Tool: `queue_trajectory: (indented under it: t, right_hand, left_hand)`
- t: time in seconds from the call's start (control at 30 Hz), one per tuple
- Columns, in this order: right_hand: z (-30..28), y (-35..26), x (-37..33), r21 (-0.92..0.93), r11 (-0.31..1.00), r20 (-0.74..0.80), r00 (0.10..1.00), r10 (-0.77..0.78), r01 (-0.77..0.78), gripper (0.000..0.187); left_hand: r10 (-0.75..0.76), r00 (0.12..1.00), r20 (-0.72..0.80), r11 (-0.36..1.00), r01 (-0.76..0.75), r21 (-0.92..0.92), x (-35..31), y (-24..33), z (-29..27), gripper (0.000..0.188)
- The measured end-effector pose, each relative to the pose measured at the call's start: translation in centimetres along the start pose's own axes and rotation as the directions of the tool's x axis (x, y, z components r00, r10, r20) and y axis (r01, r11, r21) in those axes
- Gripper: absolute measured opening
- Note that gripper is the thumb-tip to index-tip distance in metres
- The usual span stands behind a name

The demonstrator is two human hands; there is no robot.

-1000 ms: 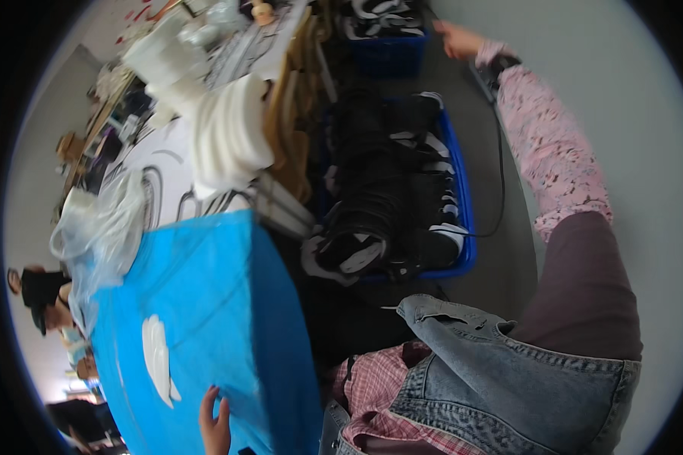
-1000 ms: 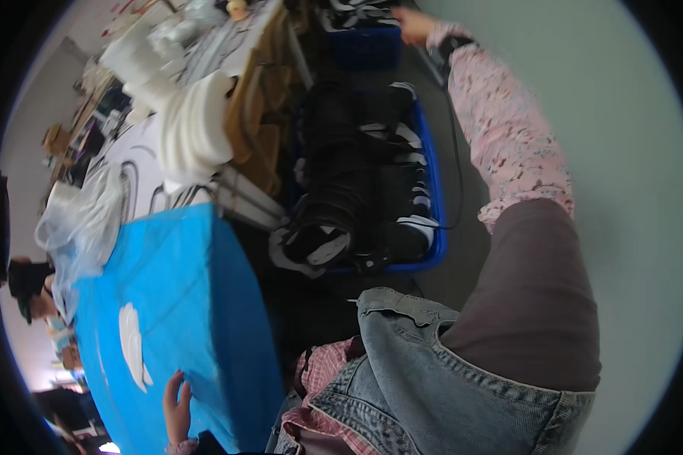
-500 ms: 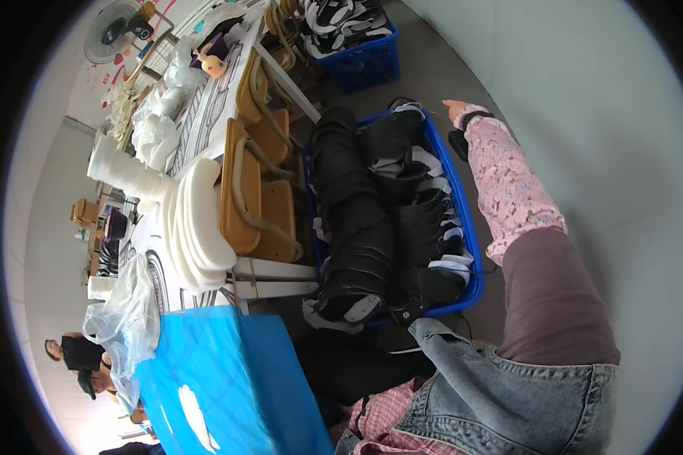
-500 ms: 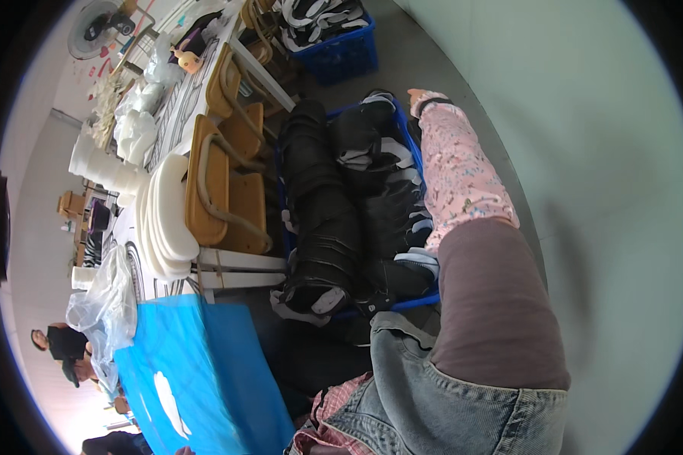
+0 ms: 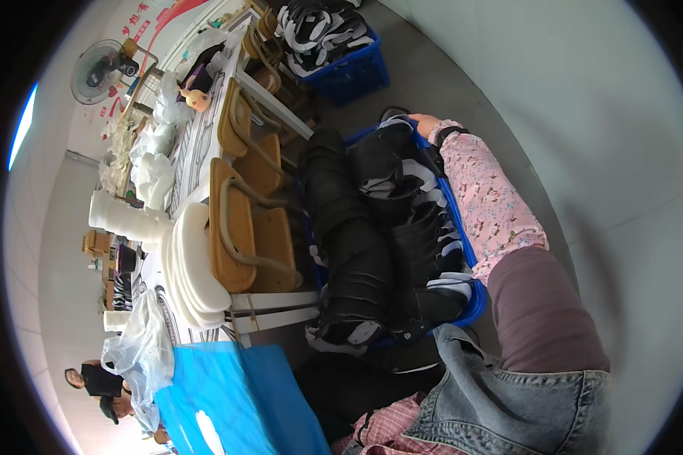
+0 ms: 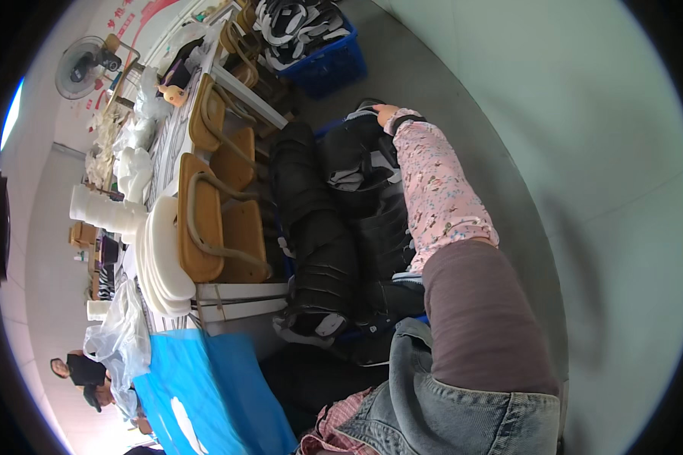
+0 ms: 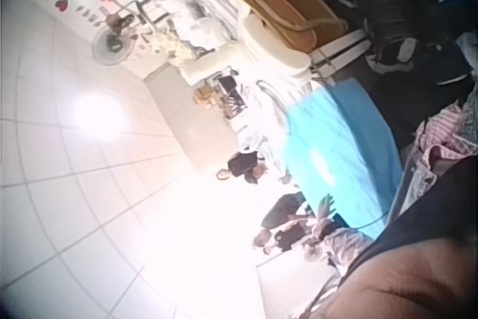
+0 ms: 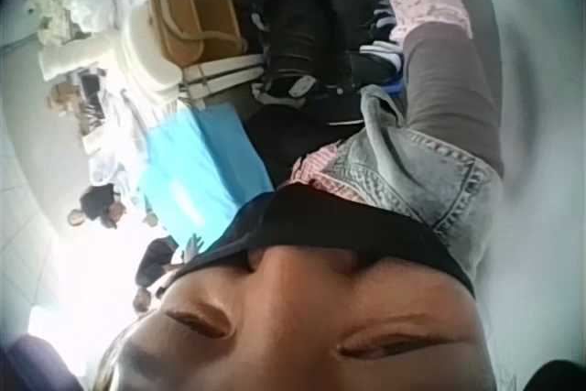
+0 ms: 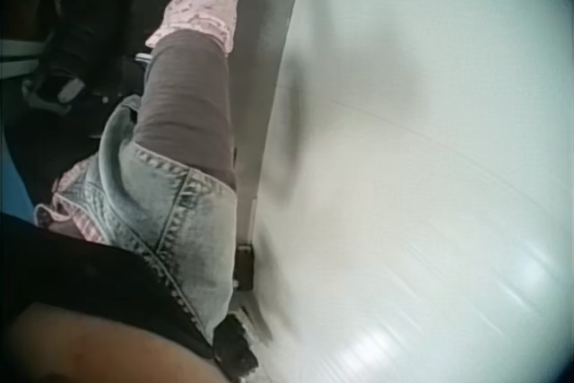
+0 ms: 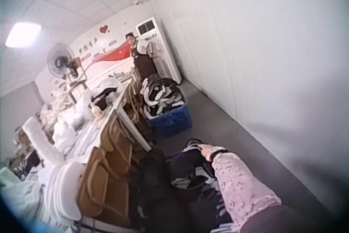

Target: Inspecting and organizing black and white shoe upper components and white foam inserts.

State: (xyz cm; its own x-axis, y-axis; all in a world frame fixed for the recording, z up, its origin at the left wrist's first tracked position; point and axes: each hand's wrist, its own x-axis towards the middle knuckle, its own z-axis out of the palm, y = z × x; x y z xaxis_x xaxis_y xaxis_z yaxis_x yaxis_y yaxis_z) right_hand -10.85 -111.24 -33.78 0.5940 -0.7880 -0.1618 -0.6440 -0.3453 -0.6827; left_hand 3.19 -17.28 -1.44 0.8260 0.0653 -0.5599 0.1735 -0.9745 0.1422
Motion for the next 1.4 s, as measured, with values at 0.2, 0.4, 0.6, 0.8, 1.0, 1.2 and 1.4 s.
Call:
queue_trajectory:
  t: [0.2,0.4,0.6,0.8,1.0,1.2,1.4]
  right_hand:
    - [0.0,-6.0,-0.6,-0.204,0.976,-0.071,0.995,0.068,-0.081,0.044]
    - [-1.3,-7.3,-1.1,-0.12,0.957,-0.06,0.964,0.257,-0.263,0.039]
    - [-1.5,-7.7,-1.8,-0.129,0.966,-0.049,0.975,0.219,-0.223,0.043]
    - [-1.5,-9.2,-3.3,-0.31,0.942,-0.173,0.982,0.077,-0.129,0.04]
    - [-2.1,-7.3,-2.4,-0.281,0.924,-0.136,0.964,0.228,-0.259,0.036]
    - [-1.6,-7.8,-2.2,-0.292,0.939,-0.108,0.982,0.158,-0.183,0.037]
    - [-1.6,-0.6,1.8,0.099,0.995,-0.394,0.917,0.06,-0.022,0.041]
  left_hand:
    - [0.017,0.999,-0.028,1.0,-0.017,-0.005,-0.1,-0.7,0.3,0.052]
    - [0.027,1.0,-0.009,1.0,-0.027,-0.005,2.1,-1.7,1.3,0.051]
    - [0.028,1.0,-0.01,1.0,-0.028,-0.001,2.7,-1.8,1.3,0.051]
    - [0.007,0.999,-0.031,1.0,-0.007,-0.008,2.0,-0.7,-0.2,0.05]
    - [0.012,1.0,-0.014,0.999,-0.011,0.033,3.4,1.6,-0.5,0.049]
    - [0.001,1.0,-0.028,0.999,0.0,0.036,2.9,1.0,-0.9,0.049]
    - [0.073,0.997,0.017,0.996,-0.073,0.041,6.5,2.0,0.3,0.048]
